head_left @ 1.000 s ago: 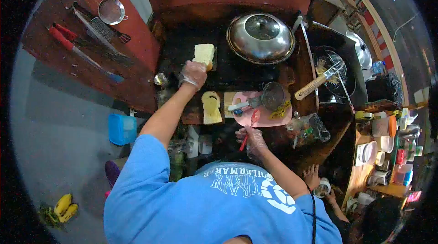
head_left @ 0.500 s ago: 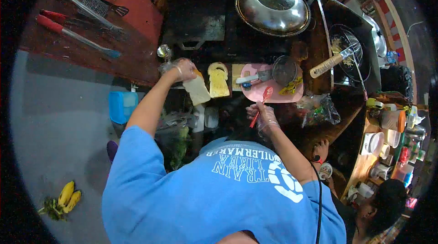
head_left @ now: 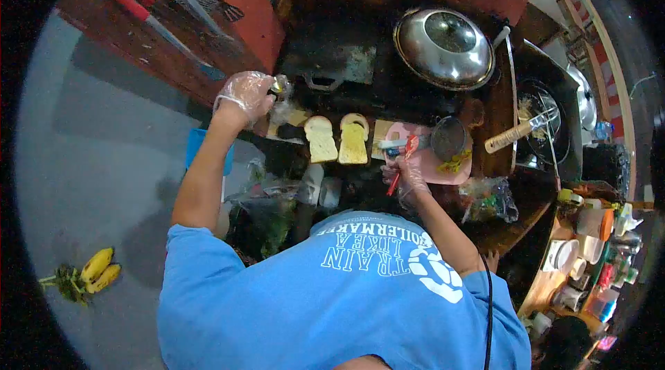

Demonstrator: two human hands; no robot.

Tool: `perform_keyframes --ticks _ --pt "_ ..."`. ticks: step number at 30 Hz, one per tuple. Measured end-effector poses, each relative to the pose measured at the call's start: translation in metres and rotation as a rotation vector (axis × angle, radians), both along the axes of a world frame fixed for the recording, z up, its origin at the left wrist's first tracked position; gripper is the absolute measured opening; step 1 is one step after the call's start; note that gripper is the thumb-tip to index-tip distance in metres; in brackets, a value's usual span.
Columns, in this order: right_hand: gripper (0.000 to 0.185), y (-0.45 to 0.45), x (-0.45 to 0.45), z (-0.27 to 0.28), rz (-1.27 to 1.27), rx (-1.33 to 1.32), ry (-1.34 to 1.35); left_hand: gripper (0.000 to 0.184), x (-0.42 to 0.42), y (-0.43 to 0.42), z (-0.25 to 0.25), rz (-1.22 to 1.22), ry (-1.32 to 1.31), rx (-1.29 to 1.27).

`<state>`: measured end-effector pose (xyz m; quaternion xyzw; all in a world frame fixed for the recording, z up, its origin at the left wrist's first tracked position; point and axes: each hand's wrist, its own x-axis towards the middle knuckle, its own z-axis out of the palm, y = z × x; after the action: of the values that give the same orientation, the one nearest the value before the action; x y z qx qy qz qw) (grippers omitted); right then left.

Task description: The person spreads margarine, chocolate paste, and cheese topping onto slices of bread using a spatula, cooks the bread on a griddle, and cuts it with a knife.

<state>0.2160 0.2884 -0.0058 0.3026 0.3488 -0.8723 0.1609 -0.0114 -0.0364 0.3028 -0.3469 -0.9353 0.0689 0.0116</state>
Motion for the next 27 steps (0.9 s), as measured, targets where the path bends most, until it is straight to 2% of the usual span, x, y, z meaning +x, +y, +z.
perform_keyframes --ticks 2,4,5,7,8,9,11,12,13,14,15,17,19,20,23,25,27 --pt "0.019 0.002 -0.006 -0.005 0.073 -0.075 0.069 0.022 0.004 0.002 0.016 -0.02 0.063 -0.01" --pt "0.018 -0.009 -0.008 0.034 0.013 0.133 -0.004 0.013 0.021 0.009 0.043 -0.105 0.19 -0.021" --pt "0.018 -0.009 -0.012 0.028 0.032 0.131 0.02 0.013 0.02 0.005 0.056 -0.085 0.211 -0.026" --pt "0.021 -0.006 -0.018 0.024 0.063 0.106 0.01 0.012 0.013 -0.004 0.086 -0.194 0.462 -0.115" --pt "0.028 0.0 -0.011 0.035 0.079 0.079 0.1 0.012 0.006 -0.007 0.112 -0.215 0.594 -0.238" --pt "0.028 0.005 -0.014 0.03 0.092 0.082 0.117 0.025 0.005 -0.009 0.139 -0.059 0.534 -0.391" --pt "0.034 0.025 -0.019 0.002 0.243 0.069 0.196 0.027 -0.023 -0.03 0.161 -0.126 0.725 -0.429" --pt "0.034 0.02 -0.012 0.02 0.184 -0.061 0.198 0.027 -0.03 -0.031 0.172 -0.113 0.738 -0.429" --pt "0.034 0.016 -0.011 0.041 0.192 -0.057 0.212 0.026 -0.035 -0.031 0.184 -0.054 0.659 -0.545" --pt "0.033 0.013 -0.012 0.06 0.161 0.028 0.152 0.024 -0.039 -0.031 0.194 0.005 0.576 -0.657" --pt "0.032 0.01 -0.013 0.069 0.126 0.112 0.091 0.024 -0.044 -0.031 0.198 0.015 0.588 -0.657" --pt "0.03 0.012 -0.014 0.056 0.052 0.209 0.061 0.021 -0.054 -0.035 0.2 0.134 0.483 -0.829" --pt "0.038 0.025 -0.019 0.033 0.189 0.205 0.113 0.018 -0.061 -0.045 0.203 0.116 0.524 -0.835" --pt "0.036 0.027 -0.023 0.023 0.165 0.075 0.104 0.018 -0.062 -0.048 0.206 0.096 0.512 -0.823" --pt "0.031 0.024 -0.018 0.052 0.139 0.085 0.076 0.018 -0.059 -0.042 0.222 0.107 0.495 -0.843" --pt "0.027 0.024 -0.02 0.044 0.096 0.088 0.044 0.017 -0.053 -0.033 0.234 0.134 0.479 -0.878" --pt "0.026 0.028 -0.02 0.036 0.204 0.073 0.062 0.017 -0.044 -0.027 0.246 0.211 0.569 -0.842"
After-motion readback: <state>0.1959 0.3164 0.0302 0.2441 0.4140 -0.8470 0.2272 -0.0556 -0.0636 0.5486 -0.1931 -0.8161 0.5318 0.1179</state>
